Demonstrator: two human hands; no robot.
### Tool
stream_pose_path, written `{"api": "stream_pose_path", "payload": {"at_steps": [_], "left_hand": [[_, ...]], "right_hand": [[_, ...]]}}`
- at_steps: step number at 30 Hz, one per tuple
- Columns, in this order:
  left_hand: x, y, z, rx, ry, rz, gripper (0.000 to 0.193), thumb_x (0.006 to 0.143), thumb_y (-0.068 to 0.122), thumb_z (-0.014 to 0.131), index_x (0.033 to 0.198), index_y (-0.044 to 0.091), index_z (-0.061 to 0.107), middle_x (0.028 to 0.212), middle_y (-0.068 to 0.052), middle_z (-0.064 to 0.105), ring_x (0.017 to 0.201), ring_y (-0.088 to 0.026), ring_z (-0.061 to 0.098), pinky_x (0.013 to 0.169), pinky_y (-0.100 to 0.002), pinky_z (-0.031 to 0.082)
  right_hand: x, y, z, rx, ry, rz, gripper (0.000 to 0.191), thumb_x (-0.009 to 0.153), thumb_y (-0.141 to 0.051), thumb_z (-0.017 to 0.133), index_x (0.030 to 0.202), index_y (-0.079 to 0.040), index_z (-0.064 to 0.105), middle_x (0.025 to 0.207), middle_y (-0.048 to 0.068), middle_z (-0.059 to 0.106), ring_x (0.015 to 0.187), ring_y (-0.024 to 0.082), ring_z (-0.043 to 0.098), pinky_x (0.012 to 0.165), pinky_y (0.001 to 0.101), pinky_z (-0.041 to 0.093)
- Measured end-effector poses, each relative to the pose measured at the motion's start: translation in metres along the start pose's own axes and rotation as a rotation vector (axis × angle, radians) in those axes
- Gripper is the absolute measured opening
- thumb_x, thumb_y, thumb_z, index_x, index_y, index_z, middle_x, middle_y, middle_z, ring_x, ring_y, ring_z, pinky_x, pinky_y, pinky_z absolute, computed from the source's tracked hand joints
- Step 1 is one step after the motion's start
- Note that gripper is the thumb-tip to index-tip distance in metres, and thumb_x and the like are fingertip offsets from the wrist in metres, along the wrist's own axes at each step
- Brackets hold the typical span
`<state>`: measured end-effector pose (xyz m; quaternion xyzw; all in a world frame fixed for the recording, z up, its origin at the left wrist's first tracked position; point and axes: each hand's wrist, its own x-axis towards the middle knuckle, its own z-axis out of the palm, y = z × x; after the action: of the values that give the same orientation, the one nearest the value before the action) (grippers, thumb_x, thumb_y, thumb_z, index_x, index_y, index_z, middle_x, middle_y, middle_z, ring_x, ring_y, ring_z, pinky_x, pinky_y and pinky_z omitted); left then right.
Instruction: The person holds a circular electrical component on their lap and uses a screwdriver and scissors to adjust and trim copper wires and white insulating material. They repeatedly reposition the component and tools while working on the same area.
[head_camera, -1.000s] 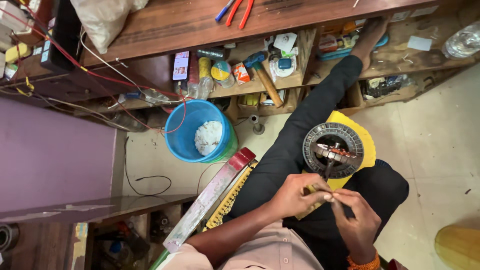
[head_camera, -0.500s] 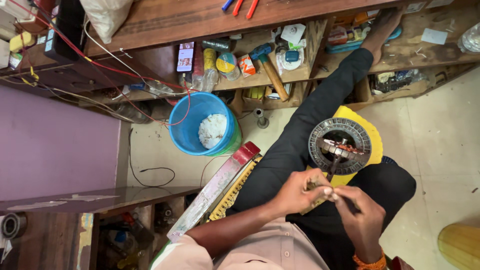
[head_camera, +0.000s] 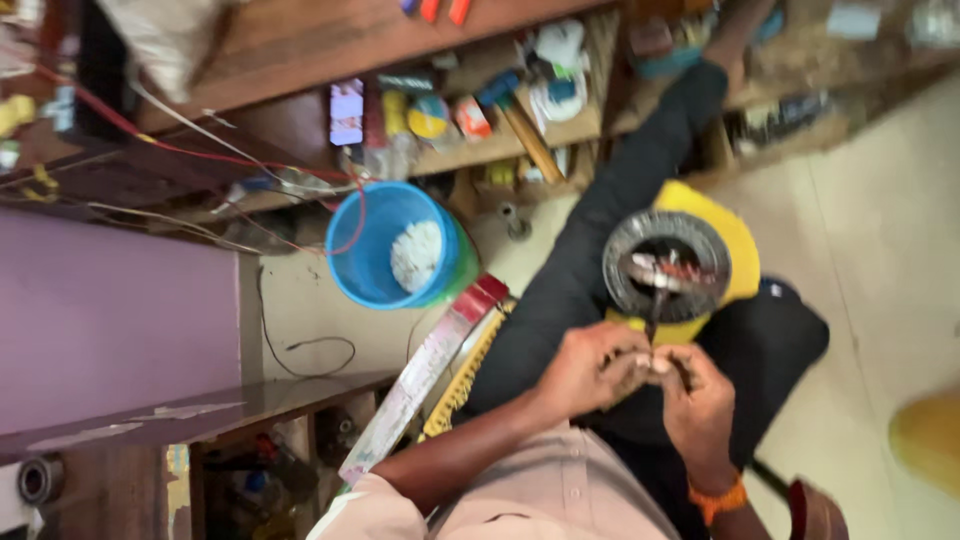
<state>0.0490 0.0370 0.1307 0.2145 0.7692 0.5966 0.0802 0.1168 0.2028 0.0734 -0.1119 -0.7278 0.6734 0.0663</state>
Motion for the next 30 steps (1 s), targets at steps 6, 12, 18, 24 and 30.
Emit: {"api": "stream_pose_path", "payload": {"at_steps": [6,12,18,24,30], "left_hand": [[-0.011,-0.001,-0.023,-0.263,-0.246,-0.417,0.008,0.092,0.009,0.077,0.098,0.004,0.077,0.085,-0.006,0.076,0.072,-0.007,0.069,0.062,-0.025,0.057],[-0.007,-0.002,-0.032,-0.078,-0.289,-0.289,0.009,0.093,0.006,0.078,0.1,0.004,0.072,0.09,-0.005,0.077,0.082,-0.011,0.075,0.072,-0.025,0.058],[-0.004,-0.002,-0.042,-0.112,-0.438,-0.121,0.027,0.087,0.001,0.079,0.112,0.004,0.069,0.096,-0.009,0.069,0.086,-0.018,0.071,0.078,-0.029,0.057],[-0.008,-0.002,-0.039,-0.057,-0.364,-0.033,0.016,0.09,-0.002,0.078,0.101,0.004,0.068,0.093,-0.008,0.069,0.086,-0.022,0.073,0.076,-0.031,0.056],[0.002,0.004,-0.026,-0.035,-0.331,-0.01,0.017,0.087,-0.004,0.076,0.096,0.008,0.069,0.089,-0.004,0.068,0.082,-0.02,0.07,0.072,-0.03,0.054]], "right_hand": [[-0.021,-0.008,-0.005,-0.134,-0.071,-0.185,0.022,0.087,-0.005,0.081,0.102,0.001,0.066,0.089,0.008,0.072,0.074,0.008,0.067,0.066,0.0245,0.053],[-0.015,-0.01,0.003,0.262,-0.225,0.286,0.012,0.096,0.0,0.068,0.106,0.004,0.063,0.098,0.01,0.075,0.09,0.013,0.075,0.081,0.028,0.061],[-0.01,-0.012,-0.002,0.714,-0.316,0.479,0.007,0.099,-0.004,0.065,0.097,0.002,0.061,0.087,0.008,0.068,0.073,0.013,0.068,0.063,0.0302,0.059],[-0.02,-0.005,0.002,0.623,-0.279,0.418,0.011,0.099,-0.006,0.068,0.094,-0.001,0.06,0.082,0.008,0.066,0.066,0.012,0.064,0.057,0.0289,0.057],[-0.016,0.015,-0.008,0.825,-0.321,0.537,0.013,0.098,-0.011,0.071,0.096,-0.001,0.062,0.085,0.009,0.068,0.065,0.011,0.063,0.054,0.0269,0.053]]}}
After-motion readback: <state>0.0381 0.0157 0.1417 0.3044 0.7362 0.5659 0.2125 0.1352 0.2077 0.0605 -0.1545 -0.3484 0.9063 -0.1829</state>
